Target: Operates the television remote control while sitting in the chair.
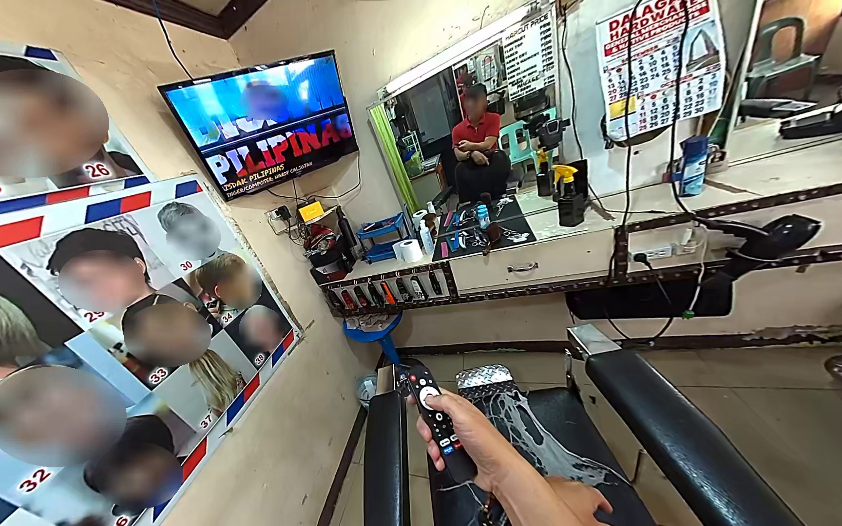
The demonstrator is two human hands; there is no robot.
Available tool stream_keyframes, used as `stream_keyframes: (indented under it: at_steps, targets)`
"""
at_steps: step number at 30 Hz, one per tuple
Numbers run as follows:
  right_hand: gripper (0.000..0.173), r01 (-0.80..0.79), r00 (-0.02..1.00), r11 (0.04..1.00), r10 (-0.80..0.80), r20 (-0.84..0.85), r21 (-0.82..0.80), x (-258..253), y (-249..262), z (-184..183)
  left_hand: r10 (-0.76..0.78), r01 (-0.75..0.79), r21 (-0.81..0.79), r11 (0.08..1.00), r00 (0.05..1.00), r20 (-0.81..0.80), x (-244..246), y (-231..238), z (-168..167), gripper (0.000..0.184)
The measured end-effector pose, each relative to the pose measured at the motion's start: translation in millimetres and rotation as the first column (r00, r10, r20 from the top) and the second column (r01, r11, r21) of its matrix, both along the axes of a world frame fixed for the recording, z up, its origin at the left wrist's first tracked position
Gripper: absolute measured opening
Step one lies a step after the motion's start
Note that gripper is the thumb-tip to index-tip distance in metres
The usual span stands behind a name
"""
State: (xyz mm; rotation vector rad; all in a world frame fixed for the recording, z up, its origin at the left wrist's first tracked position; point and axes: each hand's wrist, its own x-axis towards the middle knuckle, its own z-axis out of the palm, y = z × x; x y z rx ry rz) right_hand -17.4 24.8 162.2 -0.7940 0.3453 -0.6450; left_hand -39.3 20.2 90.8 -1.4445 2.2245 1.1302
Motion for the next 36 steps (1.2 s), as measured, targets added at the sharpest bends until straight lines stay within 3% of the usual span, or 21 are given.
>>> stream_keyframes:
  at_steps: [3,8,12,15,36]
  targets:
    - [0.036,-0.002,1.000,1.000,0.002,-0.001,-0.002,-0.2,0.5,0.6,0.031,-0.031,0.003,1.000,0.999,0.027,-6.0,8.5,17.8,0.053]
    - [0.042,0.004,1.000,1.000,-0.004,-0.008,0.029,0.5,0.9,0.9,0.022,-0.022,0.008,1.000,0.999,0.030,-5.1,6.6,14.8,0.053]
    - [0.050,0.018,1.000,0.997,-0.016,-0.027,0.076,1.8,0.5,-0.3,-0.023,0.022,-0.027,0.999,0.999,-0.039,6.6,-6.2,-16.2,0.051]
    - [0.054,0.020,0.999,0.997,-0.017,-0.038,0.080,1.0,1.1,1.1,0.041,-0.041,0.011,0.999,0.999,0.007,-4.0,6.7,12.9,0.052]
    - [0.055,0.008,1.000,0.997,-0.006,-0.030,0.079,1.4,0.9,0.3,0.029,-0.029,0.011,1.000,0.999,0.017,-2.9,5.1,9.9,0.053]
